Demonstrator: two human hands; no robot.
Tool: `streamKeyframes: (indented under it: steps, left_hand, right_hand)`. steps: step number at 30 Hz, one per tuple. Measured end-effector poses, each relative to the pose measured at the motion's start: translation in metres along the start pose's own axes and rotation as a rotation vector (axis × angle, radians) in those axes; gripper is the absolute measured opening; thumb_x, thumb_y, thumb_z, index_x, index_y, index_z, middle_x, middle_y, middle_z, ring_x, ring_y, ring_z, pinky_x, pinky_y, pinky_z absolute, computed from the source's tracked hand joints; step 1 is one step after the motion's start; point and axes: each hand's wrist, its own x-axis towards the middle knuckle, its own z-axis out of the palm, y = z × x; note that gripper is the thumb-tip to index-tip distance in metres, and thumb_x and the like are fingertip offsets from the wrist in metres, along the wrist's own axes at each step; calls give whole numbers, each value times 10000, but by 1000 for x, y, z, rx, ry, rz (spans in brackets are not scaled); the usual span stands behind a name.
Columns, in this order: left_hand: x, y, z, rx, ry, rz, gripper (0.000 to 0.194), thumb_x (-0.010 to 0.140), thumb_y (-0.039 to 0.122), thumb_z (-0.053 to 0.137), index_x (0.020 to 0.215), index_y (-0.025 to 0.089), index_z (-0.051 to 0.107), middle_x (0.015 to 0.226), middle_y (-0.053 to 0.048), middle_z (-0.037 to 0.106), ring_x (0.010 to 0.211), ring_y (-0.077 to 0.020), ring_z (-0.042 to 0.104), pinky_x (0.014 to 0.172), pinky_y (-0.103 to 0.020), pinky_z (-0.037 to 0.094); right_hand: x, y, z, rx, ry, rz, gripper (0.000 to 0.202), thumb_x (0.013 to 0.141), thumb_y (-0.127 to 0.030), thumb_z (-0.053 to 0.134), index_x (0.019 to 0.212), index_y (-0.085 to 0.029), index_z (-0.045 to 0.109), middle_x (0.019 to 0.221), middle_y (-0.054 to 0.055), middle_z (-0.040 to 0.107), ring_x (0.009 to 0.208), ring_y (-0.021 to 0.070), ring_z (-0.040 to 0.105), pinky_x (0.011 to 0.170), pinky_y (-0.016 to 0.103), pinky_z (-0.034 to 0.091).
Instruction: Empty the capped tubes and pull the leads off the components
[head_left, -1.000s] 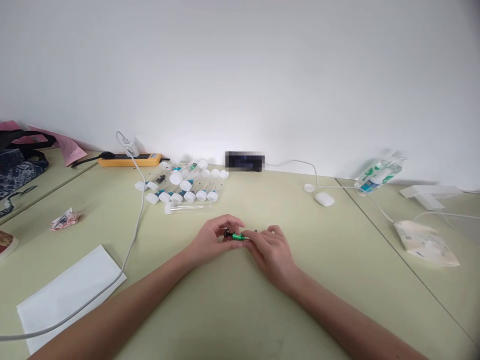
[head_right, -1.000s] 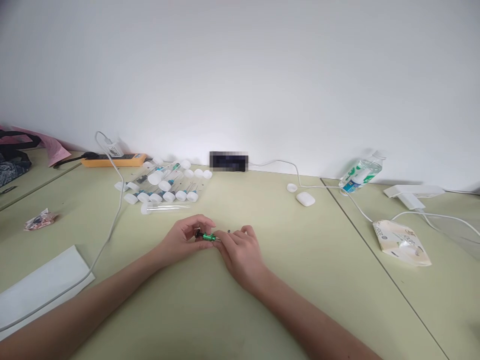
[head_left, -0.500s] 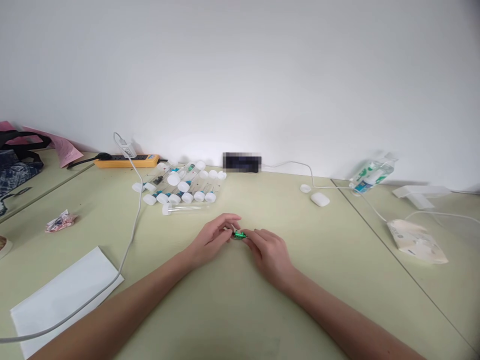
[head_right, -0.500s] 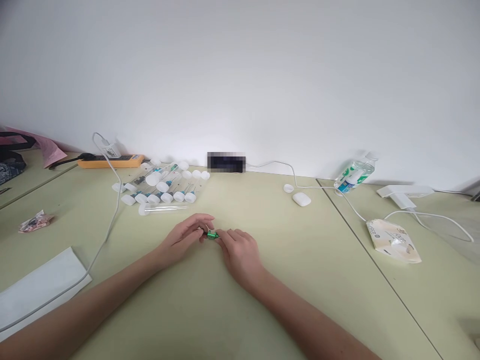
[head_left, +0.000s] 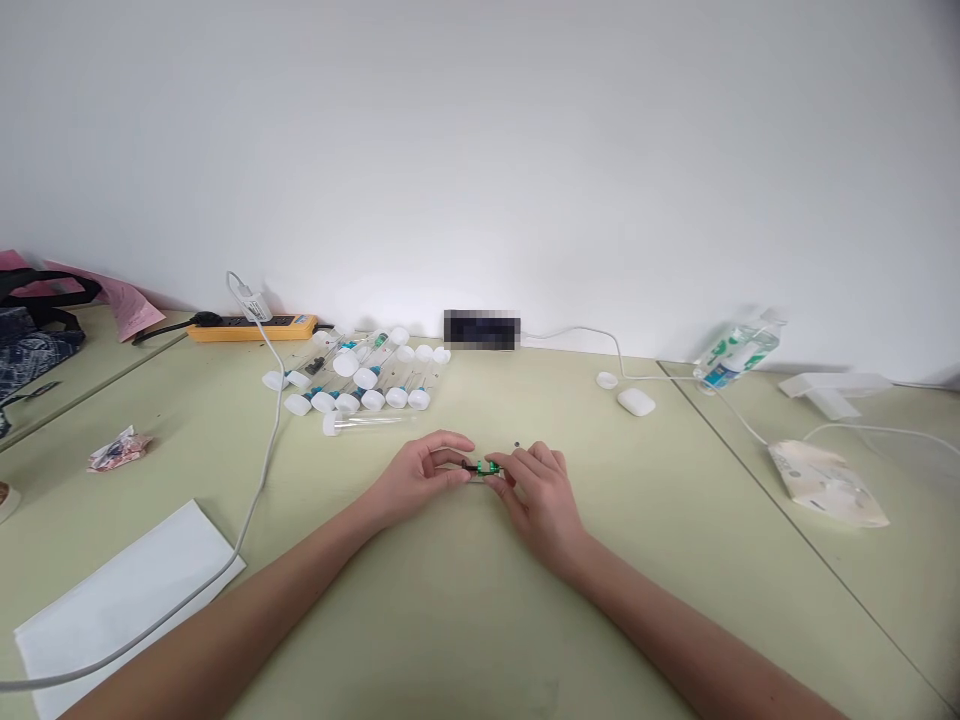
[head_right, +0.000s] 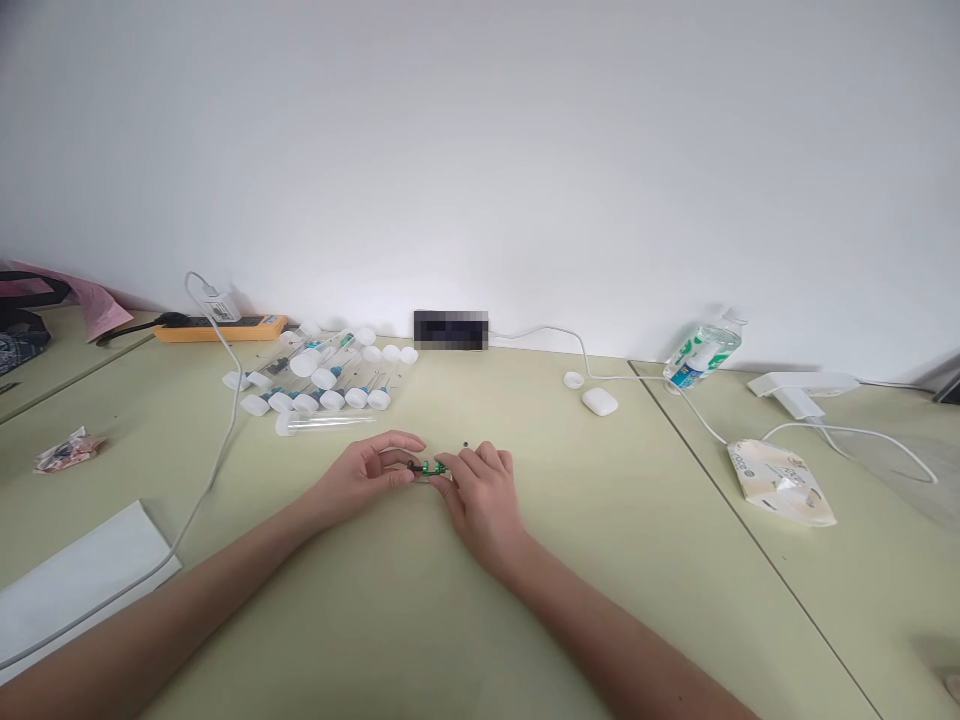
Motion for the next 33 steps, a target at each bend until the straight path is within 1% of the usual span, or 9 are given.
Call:
streamKeyframes:
  steps: [3,6,8,10,15,19,24,28,33]
  left_hand:
    - [1,-1,-2,2,30,-21,248,699,320,660,878,153,621,1178,-89,542,966,-215,587,833,-329,460]
    - [3,-2,-3,16,-9,-68,243,754,371,591,814,136,610,901,-68,655,778,-171,630,724,-305,490]
    - [3,-2,-3,17,-45,-80,269,784,401,542,804,137,584,719,-38,648,625,-147,620,579,-271,484]
    - [4,-3,-3,10,-61,-78,259,779,397,551,834,145,564,678,-23,626,561,-134,597,490,-238,446]
    - [3,-4,-2,-10,-45,-27,215,703,279,663,841,159,551,751,-5,607,631,-95,559,584,-219,434]
    - [2,-3,-2,8,-49,-50,191,780,340,568,829,159,531,658,12,572,539,-89,528,509,-218,403]
    - [2,-3,-2,5,-42,-27,212,727,315,635,825,163,526,717,6,584,610,-96,547,558,-223,417]
    - [2,-4,-1,26,-50,-40,217,786,374,548,812,161,513,640,16,560,494,-83,506,461,-209,377]
    - [2,-4,-2,18,-50,-23,220,710,306,652,820,165,524,680,15,564,603,-92,534,563,-220,417]
  right_hand:
    - [0,0,0,28,17,-3,173,877,-228,455,982,-208,591,696,25,579,711,166,427,656,297,283]
    - [-1,1,2,50,21,-16,162,878,-224,454,972,-202,583,697,24,582,708,162,438,662,295,282]
    - [-2,2,4,67,6,-13,156,881,-225,449,965,-196,577,694,24,585,702,161,443,665,296,282]
    - [-3,3,5,79,-14,-3,152,883,-229,446,961,-195,572,692,24,589,695,161,446,666,296,283]
    - [-3,6,7,108,-49,21,149,882,-237,449,958,-199,571,730,26,610,691,160,461,674,296,292]
    - [-2,6,7,145,-64,27,156,880,-247,453,963,-194,574,722,31,610,685,163,471,671,293,304]
    - [-1,5,5,158,-65,29,157,874,-243,460,962,-193,580,735,37,615,692,165,479,672,295,311]
    - [-1,5,6,172,-67,36,153,872,-241,467,956,-191,584,696,24,604,677,156,479,672,293,313]
    - [-2,5,6,174,-71,49,150,863,-239,482,963,-198,587,694,20,603,681,155,482,680,298,313]
